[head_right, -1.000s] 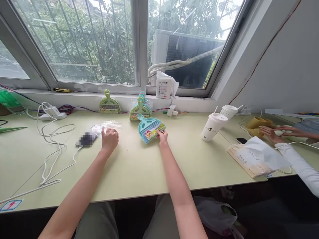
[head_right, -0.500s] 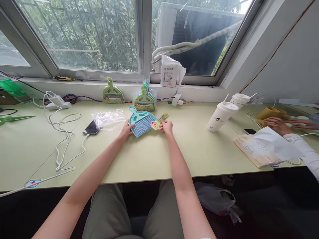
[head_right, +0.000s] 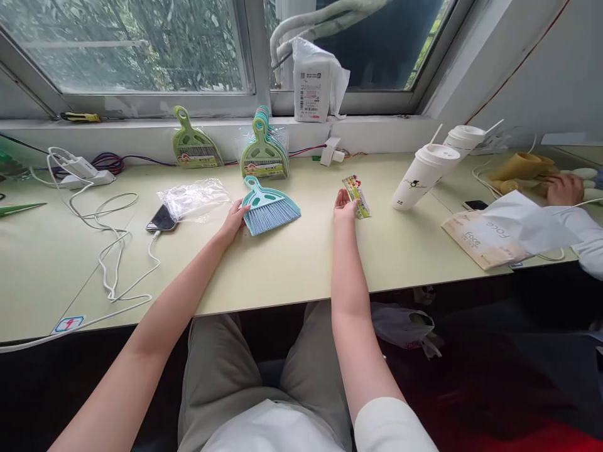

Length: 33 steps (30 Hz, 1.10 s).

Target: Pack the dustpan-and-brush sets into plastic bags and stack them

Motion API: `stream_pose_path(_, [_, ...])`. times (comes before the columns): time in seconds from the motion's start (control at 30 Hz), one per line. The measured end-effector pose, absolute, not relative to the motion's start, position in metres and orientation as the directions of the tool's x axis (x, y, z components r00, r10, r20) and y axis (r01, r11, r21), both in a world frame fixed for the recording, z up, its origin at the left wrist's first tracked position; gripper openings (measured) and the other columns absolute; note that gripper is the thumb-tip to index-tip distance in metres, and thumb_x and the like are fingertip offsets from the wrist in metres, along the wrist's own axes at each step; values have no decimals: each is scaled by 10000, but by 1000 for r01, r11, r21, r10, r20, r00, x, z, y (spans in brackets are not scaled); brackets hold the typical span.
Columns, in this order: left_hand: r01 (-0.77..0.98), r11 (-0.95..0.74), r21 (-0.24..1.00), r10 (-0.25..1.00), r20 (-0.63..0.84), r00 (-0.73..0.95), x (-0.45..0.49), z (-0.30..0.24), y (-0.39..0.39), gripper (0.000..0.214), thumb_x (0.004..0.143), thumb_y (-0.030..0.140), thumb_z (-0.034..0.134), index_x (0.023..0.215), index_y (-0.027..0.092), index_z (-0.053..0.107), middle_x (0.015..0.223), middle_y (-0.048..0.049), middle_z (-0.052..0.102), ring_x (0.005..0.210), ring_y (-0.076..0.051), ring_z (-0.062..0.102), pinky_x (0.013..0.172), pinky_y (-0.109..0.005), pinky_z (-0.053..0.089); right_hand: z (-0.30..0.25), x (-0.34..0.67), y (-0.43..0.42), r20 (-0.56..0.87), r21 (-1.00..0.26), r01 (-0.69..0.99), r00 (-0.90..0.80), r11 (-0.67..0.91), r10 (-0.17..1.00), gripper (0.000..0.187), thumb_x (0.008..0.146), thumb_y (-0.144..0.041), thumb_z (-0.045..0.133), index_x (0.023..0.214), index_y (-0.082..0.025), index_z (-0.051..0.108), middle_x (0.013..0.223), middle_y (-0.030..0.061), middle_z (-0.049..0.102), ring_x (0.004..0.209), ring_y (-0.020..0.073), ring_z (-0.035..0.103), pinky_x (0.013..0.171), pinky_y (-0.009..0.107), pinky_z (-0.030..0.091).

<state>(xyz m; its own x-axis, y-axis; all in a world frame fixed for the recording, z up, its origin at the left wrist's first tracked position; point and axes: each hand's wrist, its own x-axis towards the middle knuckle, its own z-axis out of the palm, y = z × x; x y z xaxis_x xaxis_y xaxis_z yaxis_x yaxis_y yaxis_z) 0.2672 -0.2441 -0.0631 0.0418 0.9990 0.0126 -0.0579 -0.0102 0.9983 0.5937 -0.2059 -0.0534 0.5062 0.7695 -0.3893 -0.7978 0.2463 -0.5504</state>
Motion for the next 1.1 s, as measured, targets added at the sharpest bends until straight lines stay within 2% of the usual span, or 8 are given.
stream_pose_path(0.2, [-41,-21,999,999,23,47,268,-62,-246,373,840,305,554,1185,168,517,931,-50,634,775,-166,626,680,-282,511,-61,597,-202,-329,-658,-684,638,315,696,467,1007,-373,180,1094,-103,551,923,91,657,733,82,672,590,166,580])
stream_pose_path(0.3, [-14,-33,999,999,34,42,269,-63,-244,359,868,351,513,1175,166,529,960,-59,638,820,-182,627,701,-293,510,-59,571,-201,-272,-844,-508,681,172,680,313,992,-316,303,1097,-130,532,936,70,659,718,89,664,632,209,573])
stream_pose_path(0.4, [55,-132,990,991,131,22,270,-66,-242,354,898,398,460,1147,168,561,1039,-72,638,930,-205,617,785,-313,497,-52,522,-211,51,-999,32,556,40,829,326,966,-401,366,995,-172,596,903,55,667,751,134,654,694,272,553])
stream_pose_path(0.47, [159,-258,953,965,261,7,271,-66,-244,355,906,406,454,1151,180,575,1074,-69,641,998,-216,599,850,-316,469,-46,484,-225,315,-876,456,296,156,902,354,942,-459,405,905,-192,634,925,74,661,893,185,635,793,307,518])
stream_pose_path(0.53, [296,-351,889,930,368,-4,271,-63,-251,392,910,426,458,1214,199,560,1033,-60,656,977,-221,602,859,-315,449,-41,453,-241,453,-669,678,49,303,890,350,921,-483,442,906,-198,644,1026,118,635,1046,250,566,863,359,482])
stream_pose_path(0.67, [427,-408,807,887,461,-22,277,-47,-271,495,928,493,406,1333,224,499,905,-48,664,833,-205,606,782,-298,436,-35,425,-260,532,-501,783,-59,370,845,408,956,-472,326,1093,-178,573,1149,161,557,1143,298,453,959,449,398])
stream_pose_path(0.93, [376,-349,858,906,412,-99,265,-43,-258,363,888,344,478,1184,176,603,879,-48,662,790,-184,589,720,-271,438,-8,451,-256,545,-635,665,26,393,838,471,993,-416,98,907,-230,522,918,64,560,900,193,514,811,303,412])
stream_pose_path(1.1, [523,-237,819,911,374,-173,236,-50,-241,337,815,230,488,1124,179,612,858,-49,667,745,-181,586,703,-275,441,3,478,-253,546,-491,806,-13,331,838,293,948,-388,365,803,-210,548,937,97,589,1018,255,485,878,367,387])
